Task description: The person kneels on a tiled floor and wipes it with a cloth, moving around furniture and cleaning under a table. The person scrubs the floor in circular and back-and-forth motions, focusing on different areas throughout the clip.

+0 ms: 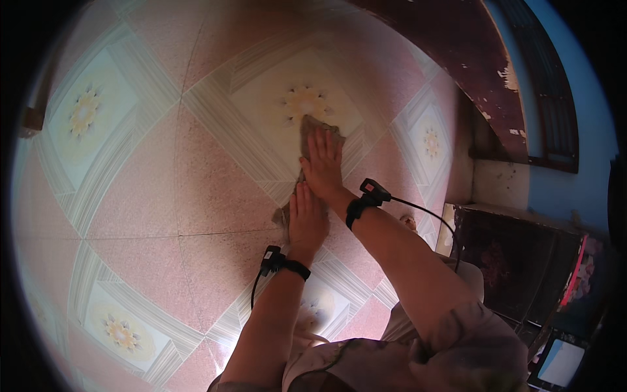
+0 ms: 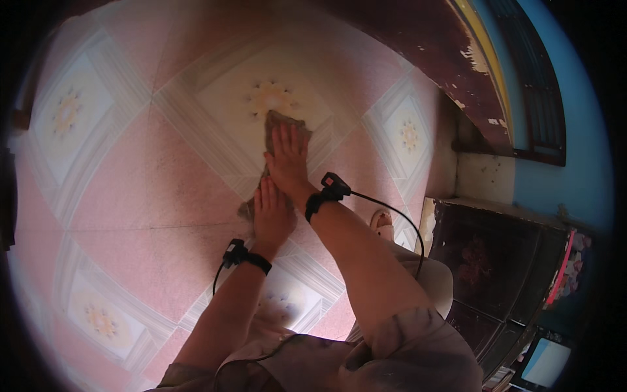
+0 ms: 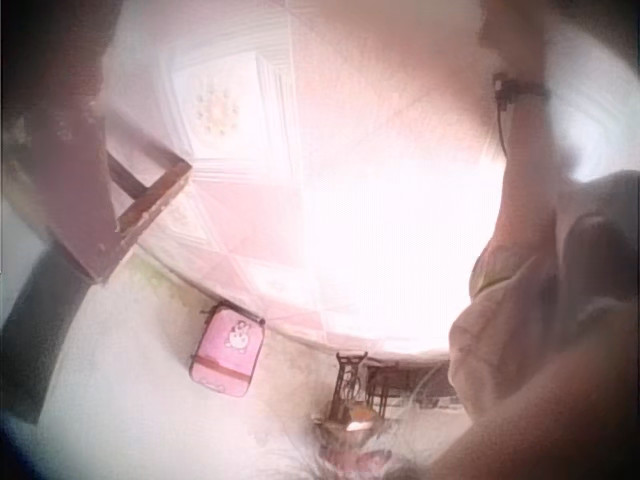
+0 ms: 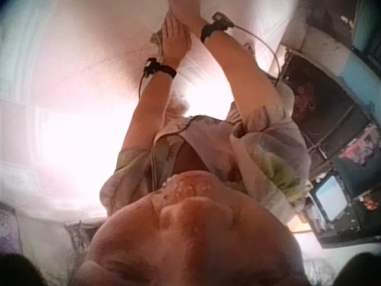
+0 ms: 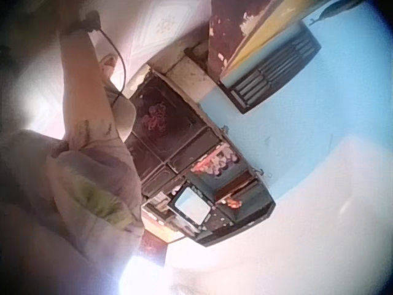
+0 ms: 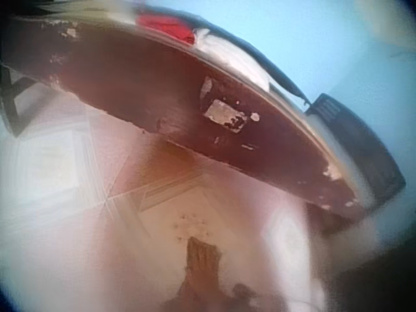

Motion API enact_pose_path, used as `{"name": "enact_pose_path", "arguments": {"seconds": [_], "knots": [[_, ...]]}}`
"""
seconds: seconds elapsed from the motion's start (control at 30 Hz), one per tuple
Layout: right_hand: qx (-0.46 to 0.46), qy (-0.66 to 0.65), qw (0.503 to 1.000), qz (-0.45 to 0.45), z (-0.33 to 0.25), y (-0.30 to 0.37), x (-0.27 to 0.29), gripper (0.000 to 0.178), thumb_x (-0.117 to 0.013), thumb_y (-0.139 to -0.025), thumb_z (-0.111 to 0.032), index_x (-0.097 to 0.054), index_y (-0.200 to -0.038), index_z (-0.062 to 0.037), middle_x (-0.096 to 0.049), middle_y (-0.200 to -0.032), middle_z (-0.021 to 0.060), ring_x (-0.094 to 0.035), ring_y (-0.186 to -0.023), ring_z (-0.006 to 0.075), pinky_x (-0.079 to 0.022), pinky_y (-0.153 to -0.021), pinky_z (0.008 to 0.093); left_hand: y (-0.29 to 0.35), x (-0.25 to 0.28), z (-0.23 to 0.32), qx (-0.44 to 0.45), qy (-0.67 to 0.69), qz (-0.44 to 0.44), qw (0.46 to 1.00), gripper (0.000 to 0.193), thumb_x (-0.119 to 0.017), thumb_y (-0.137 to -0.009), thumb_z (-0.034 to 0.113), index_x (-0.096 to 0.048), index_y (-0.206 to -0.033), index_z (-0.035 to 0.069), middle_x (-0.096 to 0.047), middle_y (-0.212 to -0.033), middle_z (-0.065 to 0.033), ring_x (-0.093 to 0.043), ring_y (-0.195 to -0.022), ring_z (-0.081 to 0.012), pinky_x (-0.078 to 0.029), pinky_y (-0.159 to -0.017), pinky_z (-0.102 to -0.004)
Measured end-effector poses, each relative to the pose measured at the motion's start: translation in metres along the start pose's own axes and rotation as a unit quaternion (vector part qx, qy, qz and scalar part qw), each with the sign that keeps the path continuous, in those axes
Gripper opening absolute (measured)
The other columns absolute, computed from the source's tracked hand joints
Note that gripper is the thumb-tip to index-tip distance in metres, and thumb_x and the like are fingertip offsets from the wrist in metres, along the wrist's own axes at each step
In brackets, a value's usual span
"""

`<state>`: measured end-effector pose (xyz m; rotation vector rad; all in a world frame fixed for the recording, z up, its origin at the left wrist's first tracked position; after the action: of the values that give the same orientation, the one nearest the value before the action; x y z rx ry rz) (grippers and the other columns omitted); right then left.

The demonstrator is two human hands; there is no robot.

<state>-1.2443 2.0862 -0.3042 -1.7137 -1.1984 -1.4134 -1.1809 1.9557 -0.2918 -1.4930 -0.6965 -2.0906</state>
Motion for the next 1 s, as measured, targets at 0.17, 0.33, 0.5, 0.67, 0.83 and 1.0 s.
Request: {"name": "enact_pose_path", "arguments": {"seconds": [0.17,0.33,0.5,0.67,0.83,1.0], "knots": [[-0.011,0.034,0.999,-0.033,-0.013,-0.01,-0.002,0.069,-0.054,-0.103,-0.036,-0.031,-0.16,-0.0039,-0.019,-0.17,0.0175,-0.011,-0.158,0.0377,-0.006,-0.125,0.0623,-0.003,0.009,-0.01,0.007,0.066,-0.053,0.996,0.074,-0.055,-0.097,0.038,-0.035,-0.157,0.0,-0.029,-0.165,-0.025,-0.021,-0.156,-0.0387,-0.012,-0.127,-0.0521],[0.023,-0.035,0.998,0.045,-0.002,0.005,0.002,0.07,-0.056,-0.101,-0.039,-0.035,-0.159,-0.0058,-0.024,-0.169,0.0145,-0.015,-0.158,0.0364,-0.007,-0.124,0.0636,0.006,0.01,0.005,0.017,0.008,-0.019,1.0,0.079,-0.056,-0.096,0.041,-0.033,-0.158,-0.001,-0.025,-0.165,-0.0274,-0.017,-0.157,-0.0412,-0.011,-0.127,-0.0535],[0.043,-0.057,0.994,0.082,0.001,0.009,0.013,0.068,-0.055,-0.103,-0.04,-0.036,-0.159,-0.006,-0.024,-0.169,0.014,-0.015,-0.158,0.0358,-0.006,-0.125,0.062,0.008,0.02,0.02,0.028,-0.044,-0.009,0.999,0.079,-0.055,-0.096,0.041,-0.033,-0.158,-0.001,-0.023,-0.166,-0.0287,-0.015,-0.157,-0.0422,-0.01,-0.127,-0.0539],[0.032,-0.105,0.994,0.025,0.003,0.018,0.028,0.07,-0.056,-0.102,-0.043,-0.037,-0.158,-0.0058,-0.026,-0.169,0.0137,-0.016,-0.158,0.033,-0.006,-0.125,0.0617,0.009,0.033,0.024,0.041,-0.083,-0.039,0.995,0.077,-0.056,-0.097,0.041,-0.034,-0.158,-0.001,-0.021,-0.167,-0.0287,-0.014,-0.157,-0.0433,-0.009,-0.127,-0.0553],[0.074,-0.105,0.989,0.075,0.056,0.079,0.035,0.072,-0.061,-0.099,-0.042,-0.039,-0.157,-0.0058,-0.027,-0.168,0.0132,-0.018,-0.158,0.0324,-0.01,-0.125,0.0615,0.048,0.002,0.088,0.034,-0.076,-0.046,0.996,0.075,-0.056,-0.099,0.041,-0.034,-0.158,0.0,-0.018,-0.167,-0.0287,-0.011,-0.157,-0.0442,-0.009,-0.127,-0.0564],[0.075,-0.097,0.987,0.108,0.084,0.126,0.031,0.072,-0.065,-0.095,-0.041,-0.044,-0.154,-0.0047,-0.03,-0.167,0.0131,-0.021,-0.157,0.0311,-0.014,-0.124,0.0617,0.076,-0.021,0.121,-0.018,-0.051,-0.042,0.998,0.075,-0.059,-0.096,0.041,-0.039,-0.154,-0.002,-0.019,-0.165,-0.0333,-0.013,-0.156,-0.0486,-0.012,-0.125,-0.0595]]}}
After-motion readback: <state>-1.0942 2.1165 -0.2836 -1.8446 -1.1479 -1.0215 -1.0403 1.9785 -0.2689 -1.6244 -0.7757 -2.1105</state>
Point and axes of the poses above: each hand's wrist, its own y-axis away from the middle knuckle, its own x-axis out of the back of the hand, z = x × y, the point moved 4 cm from there along -y, towards the middle knuckle
